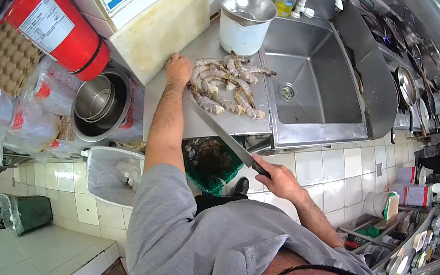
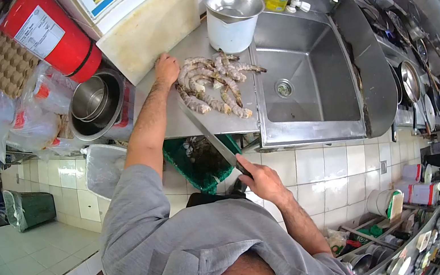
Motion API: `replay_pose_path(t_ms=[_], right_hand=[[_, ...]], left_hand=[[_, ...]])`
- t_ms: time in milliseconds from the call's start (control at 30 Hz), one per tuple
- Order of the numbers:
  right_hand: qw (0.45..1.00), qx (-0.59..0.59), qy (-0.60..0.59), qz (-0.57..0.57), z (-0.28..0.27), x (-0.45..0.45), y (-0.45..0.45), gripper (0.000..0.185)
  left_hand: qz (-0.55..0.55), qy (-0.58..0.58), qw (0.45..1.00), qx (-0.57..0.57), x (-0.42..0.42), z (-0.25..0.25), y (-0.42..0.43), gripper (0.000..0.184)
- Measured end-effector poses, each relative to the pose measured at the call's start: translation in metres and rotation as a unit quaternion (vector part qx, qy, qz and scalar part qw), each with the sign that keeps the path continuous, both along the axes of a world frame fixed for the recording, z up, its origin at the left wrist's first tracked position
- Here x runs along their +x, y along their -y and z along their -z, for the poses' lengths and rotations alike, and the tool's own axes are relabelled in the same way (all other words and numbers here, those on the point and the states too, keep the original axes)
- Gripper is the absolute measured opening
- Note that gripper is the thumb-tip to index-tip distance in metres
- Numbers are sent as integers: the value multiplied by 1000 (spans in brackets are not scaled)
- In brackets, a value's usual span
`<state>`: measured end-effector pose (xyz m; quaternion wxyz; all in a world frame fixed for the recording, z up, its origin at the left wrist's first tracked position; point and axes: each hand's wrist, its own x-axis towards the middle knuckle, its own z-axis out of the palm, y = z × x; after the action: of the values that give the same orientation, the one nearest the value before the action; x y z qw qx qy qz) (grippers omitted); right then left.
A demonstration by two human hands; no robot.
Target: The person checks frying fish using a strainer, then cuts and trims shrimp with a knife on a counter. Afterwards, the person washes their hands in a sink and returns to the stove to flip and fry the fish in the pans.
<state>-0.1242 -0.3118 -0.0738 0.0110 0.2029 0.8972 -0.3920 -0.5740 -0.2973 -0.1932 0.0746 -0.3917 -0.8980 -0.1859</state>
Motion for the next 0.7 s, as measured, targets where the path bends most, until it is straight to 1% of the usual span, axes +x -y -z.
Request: replay_pose_path(t_ms=[67, 100, 167, 200, 233, 267, 300, 367, 400, 433, 500, 533, 567, 600, 633, 700], right_hand=[[1000, 3, 13, 13, 13, -3, -5, 59], [1000, 5, 14, 19, 20, -4, -7, 59], [999, -18, 21, 23, 24, -5, -13, 59], [1000, -15, 2, 22, 29, -6, -15, 58], [1000, -13, -17, 21, 34, -7, -16, 58], [999, -40, -20, 26, 36, -10, -17, 58], [998, -57, -14, 24, 37, -13, -17, 58], [992, -118, 6, 31, 29, -19, -15, 59], [995, -87, -40, 9, 38, -19, -14, 60], [995, -92, -41, 6, 46, -20, -14, 60], [983, -177, -37, 4, 54, -21, -13, 60], [973, -230, 10, 17, 48, -24, -11, 62], [973, -232, 9, 15, 54, -26, -11, 62], [957, -289, -3, 33, 64, -28, -10, 63], [937, -345, -14, 51, 68, -32, -9, 64], [930, -364, -29, 46, 69, -39, -10, 64]], left_hand=[[55, -20, 998, 3, 11, -11, 21, 19], [54, -21, 998, -2, 18, -10, 33, 19], [51, -23, 994, 91, 37, -5, 66, 15], [46, -24, 995, 85, 52, -8, 83, 15], [73, -16, 990, 118, 69, -15, 100, 15], [101, -6, 983, 151, 87, -20, 117, 16], [94, -5, 985, 143, 103, -25, 130, 16], [113, 40, 973, 199, 130, -30, 150, 21], [103, 64, 969, 215, 135, -27, 158, 26], [100, 63, 970, 211, 139, -25, 165, 26], [16, 136, 960, 244, 145, -26, 173, 27], [15, 135, 961, 242, 146, -29, 172, 27], [-23, 132, 960, 247, 145, -32, 166, 27], [-61, 128, 957, 253, 144, -35, 159, 28], [-62, 126, 957, 252, 140, -33, 151, 28], [-128, 89, 963, 218, 131, -30, 136, 29]])
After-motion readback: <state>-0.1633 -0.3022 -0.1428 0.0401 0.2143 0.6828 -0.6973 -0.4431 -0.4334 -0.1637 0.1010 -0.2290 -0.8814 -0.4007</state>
